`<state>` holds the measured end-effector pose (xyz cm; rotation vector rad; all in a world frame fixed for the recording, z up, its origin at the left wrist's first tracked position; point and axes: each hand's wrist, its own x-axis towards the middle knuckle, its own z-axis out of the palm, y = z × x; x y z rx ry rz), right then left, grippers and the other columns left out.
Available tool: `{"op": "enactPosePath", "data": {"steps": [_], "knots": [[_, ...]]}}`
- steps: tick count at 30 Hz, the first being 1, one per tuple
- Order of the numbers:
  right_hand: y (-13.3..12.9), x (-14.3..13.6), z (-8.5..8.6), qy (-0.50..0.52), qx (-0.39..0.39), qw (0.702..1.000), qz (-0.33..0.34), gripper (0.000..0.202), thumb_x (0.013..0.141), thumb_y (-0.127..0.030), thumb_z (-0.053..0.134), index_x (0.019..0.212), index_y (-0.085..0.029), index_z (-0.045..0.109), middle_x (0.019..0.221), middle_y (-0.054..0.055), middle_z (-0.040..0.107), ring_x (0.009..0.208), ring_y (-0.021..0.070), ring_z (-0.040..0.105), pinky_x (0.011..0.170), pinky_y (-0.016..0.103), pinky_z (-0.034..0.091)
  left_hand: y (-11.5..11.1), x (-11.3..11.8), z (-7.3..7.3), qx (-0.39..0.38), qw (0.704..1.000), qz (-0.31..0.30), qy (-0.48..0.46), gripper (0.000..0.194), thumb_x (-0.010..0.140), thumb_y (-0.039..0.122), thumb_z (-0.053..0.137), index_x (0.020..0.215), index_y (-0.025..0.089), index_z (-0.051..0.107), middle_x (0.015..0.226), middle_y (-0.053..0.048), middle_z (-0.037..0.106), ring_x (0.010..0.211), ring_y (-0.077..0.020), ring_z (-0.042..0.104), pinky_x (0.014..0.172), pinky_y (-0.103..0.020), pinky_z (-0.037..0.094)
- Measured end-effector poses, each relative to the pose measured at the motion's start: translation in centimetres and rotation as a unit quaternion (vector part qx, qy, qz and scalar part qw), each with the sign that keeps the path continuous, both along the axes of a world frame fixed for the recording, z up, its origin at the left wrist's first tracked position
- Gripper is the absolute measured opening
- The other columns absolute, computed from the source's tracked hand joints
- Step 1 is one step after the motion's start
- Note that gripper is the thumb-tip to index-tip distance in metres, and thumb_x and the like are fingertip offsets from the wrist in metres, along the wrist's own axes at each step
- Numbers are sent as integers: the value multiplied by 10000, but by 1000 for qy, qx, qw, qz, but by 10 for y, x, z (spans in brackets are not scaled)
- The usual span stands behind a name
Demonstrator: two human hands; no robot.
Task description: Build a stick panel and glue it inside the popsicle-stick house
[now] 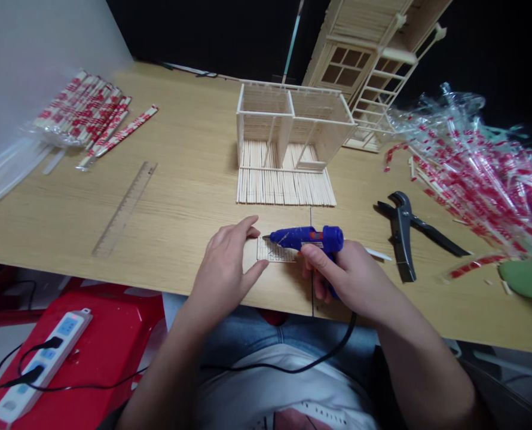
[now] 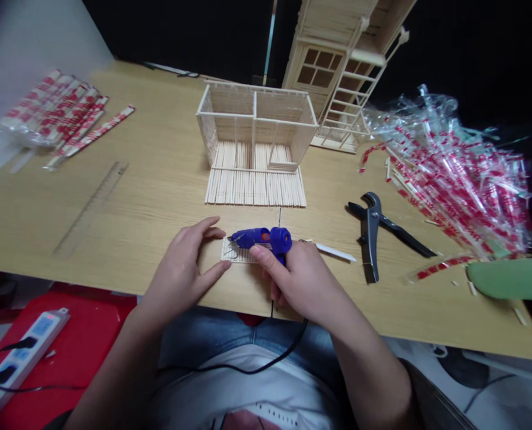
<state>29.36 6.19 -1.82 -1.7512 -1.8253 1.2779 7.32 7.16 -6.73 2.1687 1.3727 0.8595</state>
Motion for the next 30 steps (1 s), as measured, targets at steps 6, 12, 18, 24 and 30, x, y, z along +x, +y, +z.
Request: {"op": "enactPosePath", "data": {"steps": [6,12,18,24,30], "knots": [[-1,2,2,-11,8,1000,4,634,943,-709,369,691,-185,624,441,24,620,427,136,620,497,227,459,0,0,1,-1,1000,-1,-2,668,850,237,697,1429,238,366,1211,-79,646,1170,-259,556,1049,-455,423],[-1,4,3,-22,19,1000,3,610,948,-695,379,695,-195,621,446,19,623,427,146,619,507,246,460,0,0,1,-1,1000,-1,1,669,850,235,706,1425,229,365,1208,-75,648,1170,-250,552,1059,-442,413],[-2,6,2,-21,28,999,1,588,951,-681,390,682,-211,618,440,13,612,438,159,623,500,265,458,0,0,0,-4,1000,-1,-2,662,854,239,695,1429,241,368,1211,-80,646,1176,-266,555,1052,-464,417],[-3,6,4,-29,20,999,-1,605,948,-690,385,657,-208,608,449,22,621,438,155,620,501,263,455,1,0,1,-6,1000,-1,1,666,850,237,703,1427,230,369,1210,-80,646,1181,-261,547,1060,-450,411],[-3,7,5,-34,11,999,-6,619,948,-692,383,649,-200,610,452,24,624,427,144,612,508,257,457,0,0,0,-5,1000,-1,2,664,852,232,703,1425,226,368,1210,-79,647,1176,-259,550,1052,-444,414]]}}
